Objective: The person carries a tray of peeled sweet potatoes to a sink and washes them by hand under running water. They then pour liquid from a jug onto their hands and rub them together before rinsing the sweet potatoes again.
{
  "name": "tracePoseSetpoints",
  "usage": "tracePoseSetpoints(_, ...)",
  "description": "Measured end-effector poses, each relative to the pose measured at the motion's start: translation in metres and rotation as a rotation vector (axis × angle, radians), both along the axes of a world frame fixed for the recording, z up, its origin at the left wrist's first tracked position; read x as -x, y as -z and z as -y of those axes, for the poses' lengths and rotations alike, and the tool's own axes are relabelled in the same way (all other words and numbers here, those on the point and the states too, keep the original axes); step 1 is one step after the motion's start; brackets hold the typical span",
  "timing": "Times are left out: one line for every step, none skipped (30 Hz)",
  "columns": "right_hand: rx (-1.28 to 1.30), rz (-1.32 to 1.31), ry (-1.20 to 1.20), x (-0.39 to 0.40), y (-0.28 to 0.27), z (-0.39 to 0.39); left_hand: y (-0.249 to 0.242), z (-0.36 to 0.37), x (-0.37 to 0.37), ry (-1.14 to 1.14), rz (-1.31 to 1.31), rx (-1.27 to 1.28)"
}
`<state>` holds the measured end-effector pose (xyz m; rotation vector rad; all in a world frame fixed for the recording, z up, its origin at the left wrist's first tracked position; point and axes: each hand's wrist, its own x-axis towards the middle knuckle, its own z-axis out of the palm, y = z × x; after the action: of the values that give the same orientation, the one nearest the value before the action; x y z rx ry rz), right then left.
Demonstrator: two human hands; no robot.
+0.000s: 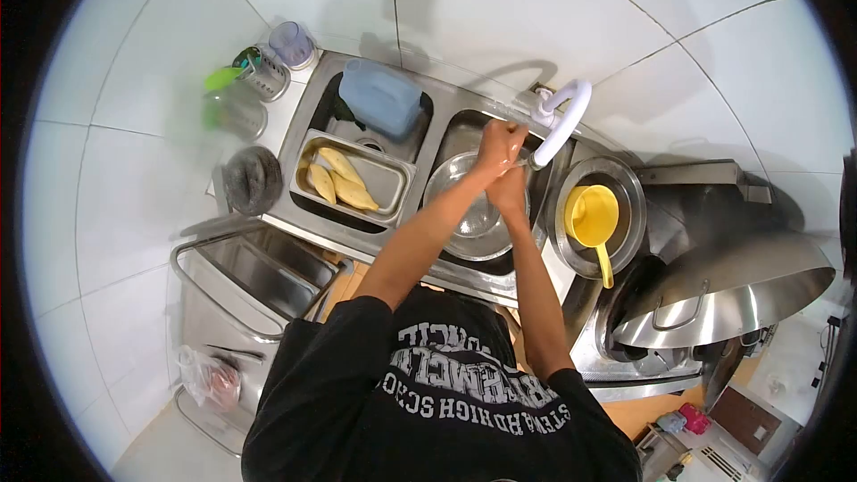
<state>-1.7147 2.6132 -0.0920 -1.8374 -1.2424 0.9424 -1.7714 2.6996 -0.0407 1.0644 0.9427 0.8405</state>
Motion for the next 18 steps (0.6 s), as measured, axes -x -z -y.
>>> tracePoseSetpoints(-0.225, 0.578, -0.045, 0.003, -0.005, -0.002, -0.004, 0.006, -0.007, -0.318, -0.325, -0.312)
tracePoseSetpoints(-0.125, 0.642, 0.121, 0.008, -0.011, -0.003, -0.009, 0.014, -0.013, -0.387, -0.300, -0.211)
tracePoseSetpoints(-0.130, 0.643, 0.119, 0.003, 0.018, -0.005, -0.016, 0.014, -0.013, -0.391, -0.298, -0.214)
tracePoseSetpoints(-0.260, 0.569, 0.316, -0.007, 0.074, -0.008, -0.024, 0.013, -0.013, -0.328, -0.372, -0.279)
tracePoseSetpoints(-0.378, 0.490, 0.509, -0.012, 0.105, -0.005, -0.025, 0.016, -0.013, -0.260, -0.448, -0.333)
tracePoseSetpoints(-0.368, 0.490, 0.507, -0.009, 0.080, 0.000, -0.001, 0.007, -0.011, -0.173, -0.272, -0.356)
tracePoseSetpoints(-0.355, 0.235, 0.239, -0.001, 0.023, -0.003, -0.001, 0.000, 0.001, -0.171, -0.276, -0.355)
tracePoseSetpoints(-0.335, -0.019, -0.025, 0.004, -0.018, -0.002, -0.010, -0.006, 0.016, 0.075, 0.063, -0.033)
tracePoseSetpoints(-0.332, -0.018, -0.019, 0.002, -0.032, 0.002, -0.018, -0.009, 0.027, 0.319, 0.403, 0.293)
tracePoseSetpoints(0.035, -0.607, -0.096, -0.004, -0.042, 0.006, -0.022, -0.009, 0.031, 0.387, 0.471, 0.416)
tracePoseSetpoints(0.421, -1.187, -0.169, -0.008, -0.047, 0.009, -0.026, -0.010, 0.035, 0.397, 0.472, 0.419)
tracePoseSetpoints(0.416, -1.185, -0.161, -0.010, -0.046, 0.009, -0.027, -0.012, 0.040, 0.471, 0.495, 0.446)
tracePoseSetpoints(0.397, -1.028, -0.144, -0.010, -0.043, 0.003, -0.030, -0.014, 0.040, 0.542, 0.518, 0.469)
tracePoseSetpoints(0.381, -0.873, -0.128, -0.007, -0.039, -0.003, -0.027, -0.009, 0.033, 0.312, 0.352, 0.362)
tracePoseSetpoints(0.367, -0.721, -0.112, -0.004, -0.033, -0.007, -0.010, -0.006, 0.023, 0.313, 0.351, 0.363)
tracePoseSetpoints(0.241, -0.103, -0.145, 0.000, -0.029, -0.011, 0.014, -0.006, 0.013, 0.066, 0.174, 0.105)
tracePoseSetpoints(0.240, -0.106, -0.144, 0.006, -0.023, -0.010, 0.026, -0.005, 0.007, -0.179, -0.006, -0.152)
tracePoseSetpoints(0.035, 0.351, -0.058, 0.010, -0.017, -0.009, 0.000, 0.001, 0.009, -0.383, -0.119, -0.202)
